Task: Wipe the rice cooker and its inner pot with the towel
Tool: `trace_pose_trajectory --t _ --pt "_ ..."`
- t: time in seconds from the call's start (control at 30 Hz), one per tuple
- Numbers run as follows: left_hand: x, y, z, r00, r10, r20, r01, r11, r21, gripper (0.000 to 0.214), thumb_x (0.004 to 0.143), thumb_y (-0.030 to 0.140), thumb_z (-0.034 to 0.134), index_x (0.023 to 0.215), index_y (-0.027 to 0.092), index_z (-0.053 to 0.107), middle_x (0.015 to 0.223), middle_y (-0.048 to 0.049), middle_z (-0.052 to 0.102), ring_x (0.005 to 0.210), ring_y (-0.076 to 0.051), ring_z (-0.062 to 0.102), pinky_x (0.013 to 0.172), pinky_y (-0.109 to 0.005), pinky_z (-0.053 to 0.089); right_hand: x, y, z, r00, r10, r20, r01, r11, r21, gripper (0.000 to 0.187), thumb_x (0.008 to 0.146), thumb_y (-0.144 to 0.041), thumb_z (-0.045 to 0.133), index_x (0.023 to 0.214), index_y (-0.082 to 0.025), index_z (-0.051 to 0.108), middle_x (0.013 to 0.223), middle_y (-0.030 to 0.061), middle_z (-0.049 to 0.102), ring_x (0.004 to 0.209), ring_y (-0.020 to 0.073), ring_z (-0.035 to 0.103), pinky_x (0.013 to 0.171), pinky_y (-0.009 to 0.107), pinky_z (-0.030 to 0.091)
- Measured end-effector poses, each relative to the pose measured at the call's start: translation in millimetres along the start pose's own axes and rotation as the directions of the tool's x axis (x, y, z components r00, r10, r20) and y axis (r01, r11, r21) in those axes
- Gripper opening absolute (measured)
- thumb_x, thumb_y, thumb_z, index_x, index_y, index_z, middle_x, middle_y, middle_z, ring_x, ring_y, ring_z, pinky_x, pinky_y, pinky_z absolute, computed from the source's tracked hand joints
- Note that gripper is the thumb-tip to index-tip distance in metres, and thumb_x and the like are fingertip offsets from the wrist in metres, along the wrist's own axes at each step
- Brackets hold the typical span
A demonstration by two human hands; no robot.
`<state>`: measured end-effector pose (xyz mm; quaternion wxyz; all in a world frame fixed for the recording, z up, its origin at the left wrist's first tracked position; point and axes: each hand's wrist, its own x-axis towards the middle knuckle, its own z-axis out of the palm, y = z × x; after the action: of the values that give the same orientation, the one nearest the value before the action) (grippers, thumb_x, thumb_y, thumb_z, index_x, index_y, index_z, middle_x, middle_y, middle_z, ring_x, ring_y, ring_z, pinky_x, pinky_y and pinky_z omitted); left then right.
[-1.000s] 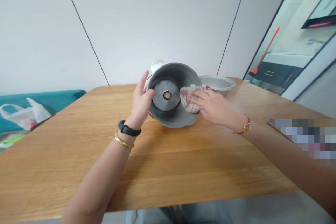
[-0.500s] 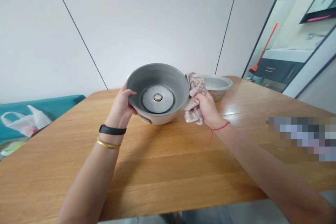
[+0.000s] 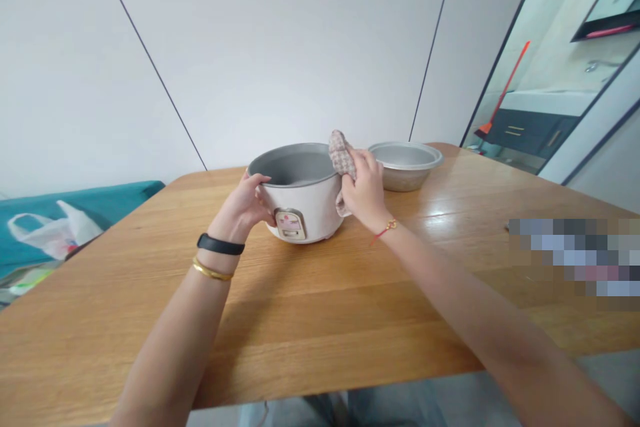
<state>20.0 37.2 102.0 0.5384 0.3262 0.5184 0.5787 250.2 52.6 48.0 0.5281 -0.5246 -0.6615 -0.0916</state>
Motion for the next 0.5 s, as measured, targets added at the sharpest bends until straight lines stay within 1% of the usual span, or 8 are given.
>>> trace_pose_trajectory --t 0.07,0.13,0.2,0.27,0.3,0.33,0.4,0.5 --pt "-6.2 0.4 3.6 1.000 -0.001 -0.021 0.001 1.000 -0.007 0.029 0.063 0.015 0.065 0.087 0.025 0.051 0.074 0.0015 0.051 0.068 -0.020 0.052 0.078 -0.056 0.051 -30.5 -9.7 12.4 0.999 -0.020 -0.035 0.018 0.998 -0.056 0.063 0.087 -0.016 0.041 0.150 -0.018 0.046 0.150 0.0174 0.042 0.138 0.0346 0.038 0.115 0.055 0.032" --pt "-9.8 0.4 6.2 1.000 0.018 -0.018 -0.018 1.000 -0.009 0.031 0.063 0.014 0.063 0.089 0.025 0.050 0.077 0.0014 0.052 0.070 -0.019 0.052 0.080 -0.058 0.050 -63.3 -13.9 26.1 0.996 -0.083 0.017 0.084 0.994 -0.068 0.064 0.087 -0.018 0.044 0.151 -0.018 0.046 0.152 0.0187 0.035 0.142 0.0383 0.030 0.116 0.060 0.029" --pt "-10.4 -0.4 7.1 0.999 0.049 -0.020 -0.050 0.999 -0.011 0.032 0.064 0.013 0.063 0.091 0.026 0.051 0.083 0.0006 0.054 0.074 -0.020 0.053 0.082 -0.061 0.050 -90.9 -12.0 36.8 0.971 -0.173 0.164 0.188 0.978 -0.086 0.057 0.088 -0.019 0.047 0.144 -0.021 0.056 0.146 0.0188 0.040 0.139 0.0420 0.030 0.115 0.065 0.028" --pt "-8.4 -1.9 5.7 0.995 0.102 -0.022 -0.102 0.995 -0.022 0.035 0.064 0.012 0.063 0.093 0.027 0.053 0.092 -0.0002 0.057 0.078 -0.020 0.053 0.083 -0.062 0.050 -108.4 -5.9 41.2 0.921 -0.230 0.314 0.273 0.957 -0.101 0.052 0.088 -0.017 0.049 0.138 -0.027 0.063 0.137 0.0172 0.046 0.133 0.0422 0.037 0.113 0.066 0.030" --pt "-6.5 -2.7 4.0 0.992 0.128 -0.021 -0.128 0.991 -0.025 0.036 0.063 0.011 0.064 0.094 0.028 0.054 0.095 -0.0005 0.057 0.079 -0.020 0.054 0.083 -0.062 0.051 -113.0 -2.1 41.2 0.902 -0.236 0.361 0.291 0.951 -0.106 0.053 0.088 -0.016 0.050 0.138 -0.030 0.063 0.136 0.0165 0.048 0.130 0.0413 0.039 0.112 0.066 0.032" --pt "-3.9 -3.3 1.6 0.990 0.141 -0.015 -0.141 0.990 -0.021 0.037 0.063 0.011 0.063 0.095 0.029 0.055 0.096 -0.0007 0.057 0.079 -0.020 0.054 0.081 -0.061 0.052 -115.1 1.8 40.3 0.895 -0.230 0.382 0.289 0.951 -0.106 0.055 0.087 -0.015 0.050 0.140 -0.030 0.061 0.137 0.0165 0.047 0.128 0.0404 0.041 0.112 0.065 0.034" --pt "3.2 -3.5 -4.7 0.993 0.115 0.011 -0.115 0.993 0.007 0.039 0.062 0.013 0.064 0.096 0.029 0.055 0.092 -0.0015 0.056 0.076 -0.021 0.055 0.075 -0.057 0.054 -113.3 9.4 38.1 0.917 -0.197 0.347 0.237 0.968 -0.077 0.060 0.086 -0.015 0.051 0.145 -0.025 0.055 0.143 0.0181 0.043 0.131 0.0397 0.039 0.114 0.062 0.035" --pt "19.2 -0.6 -14.5 0.997 0.015 0.075 -0.020 0.998 0.067 0.040 0.057 0.016 0.067 0.093 0.028 0.055 0.080 -0.0016 0.053 0.068 -0.022 0.054 0.066 -0.052 0.055 -101.6 20.1 39.6 0.974 -0.100 0.205 0.086 0.993 0.076 0.066 0.086 -0.014 0.046 0.152 -0.015 0.043 0.153 0.0201 0.033 0.144 0.0350 0.030 0.121 0.056 0.030"
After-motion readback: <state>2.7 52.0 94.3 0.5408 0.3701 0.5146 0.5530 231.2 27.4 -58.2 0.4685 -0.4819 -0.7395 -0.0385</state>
